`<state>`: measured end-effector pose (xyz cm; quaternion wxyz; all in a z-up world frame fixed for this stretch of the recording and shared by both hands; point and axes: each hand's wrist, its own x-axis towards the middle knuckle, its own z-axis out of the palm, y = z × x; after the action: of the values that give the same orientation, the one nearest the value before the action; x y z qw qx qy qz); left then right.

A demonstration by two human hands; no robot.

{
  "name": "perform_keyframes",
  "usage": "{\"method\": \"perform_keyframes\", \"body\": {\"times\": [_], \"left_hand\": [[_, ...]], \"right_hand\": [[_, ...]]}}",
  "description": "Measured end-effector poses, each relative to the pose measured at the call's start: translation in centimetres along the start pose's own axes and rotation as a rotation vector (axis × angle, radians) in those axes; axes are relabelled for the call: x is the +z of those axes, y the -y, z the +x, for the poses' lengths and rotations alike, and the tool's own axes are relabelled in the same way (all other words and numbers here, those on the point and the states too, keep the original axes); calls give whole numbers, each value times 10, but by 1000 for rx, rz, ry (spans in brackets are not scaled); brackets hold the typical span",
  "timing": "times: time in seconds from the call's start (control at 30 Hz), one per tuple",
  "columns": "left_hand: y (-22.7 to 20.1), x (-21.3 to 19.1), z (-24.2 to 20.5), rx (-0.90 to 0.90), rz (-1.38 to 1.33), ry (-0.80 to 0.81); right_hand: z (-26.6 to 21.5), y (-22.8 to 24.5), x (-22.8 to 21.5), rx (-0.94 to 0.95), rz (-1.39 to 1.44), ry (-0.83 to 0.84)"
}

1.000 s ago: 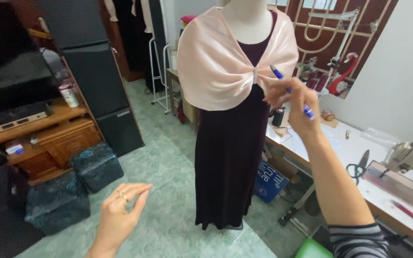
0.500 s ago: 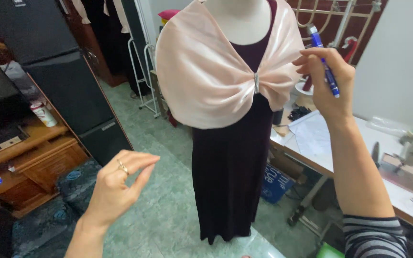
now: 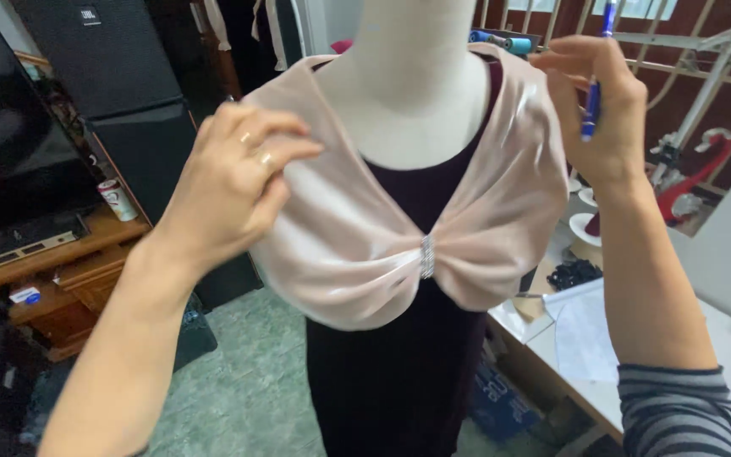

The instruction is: The person adjusts a light pink shawl draped over a mannequin wearing a dark dress. They use a blue pen to mark the center of the shawl and smooth the fabric around the neckline and chest area.

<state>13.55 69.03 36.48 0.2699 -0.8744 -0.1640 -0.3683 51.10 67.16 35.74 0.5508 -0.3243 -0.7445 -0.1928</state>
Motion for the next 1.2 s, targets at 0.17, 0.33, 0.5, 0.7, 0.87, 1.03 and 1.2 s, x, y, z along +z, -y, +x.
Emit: {"method": "perform_keyframes", "body": {"times": [0.17,0.33,0.5,0.7,0.87,1.03,1.2], "left_hand": [[0,36,48,45,150,189],[-8,45,61,111,148,283],[-26,31,66,130,-16,305],[-46,37,55,86,2,420],[-69,55,40,166,79,389],[-75,81,27,176,69,175],[-81,75,26,121,50,81]], "right_hand": [[19,-33,5,-80,88,59],[21,-47,7,-60,176,102],[12,-37,2,-243,136,17],[-8,-10,17,-390,219,157],[-26,11,27,-409,166,374],[-31,27,36,-438,74,471],[-26,26,37,-479,-38,465]]}}
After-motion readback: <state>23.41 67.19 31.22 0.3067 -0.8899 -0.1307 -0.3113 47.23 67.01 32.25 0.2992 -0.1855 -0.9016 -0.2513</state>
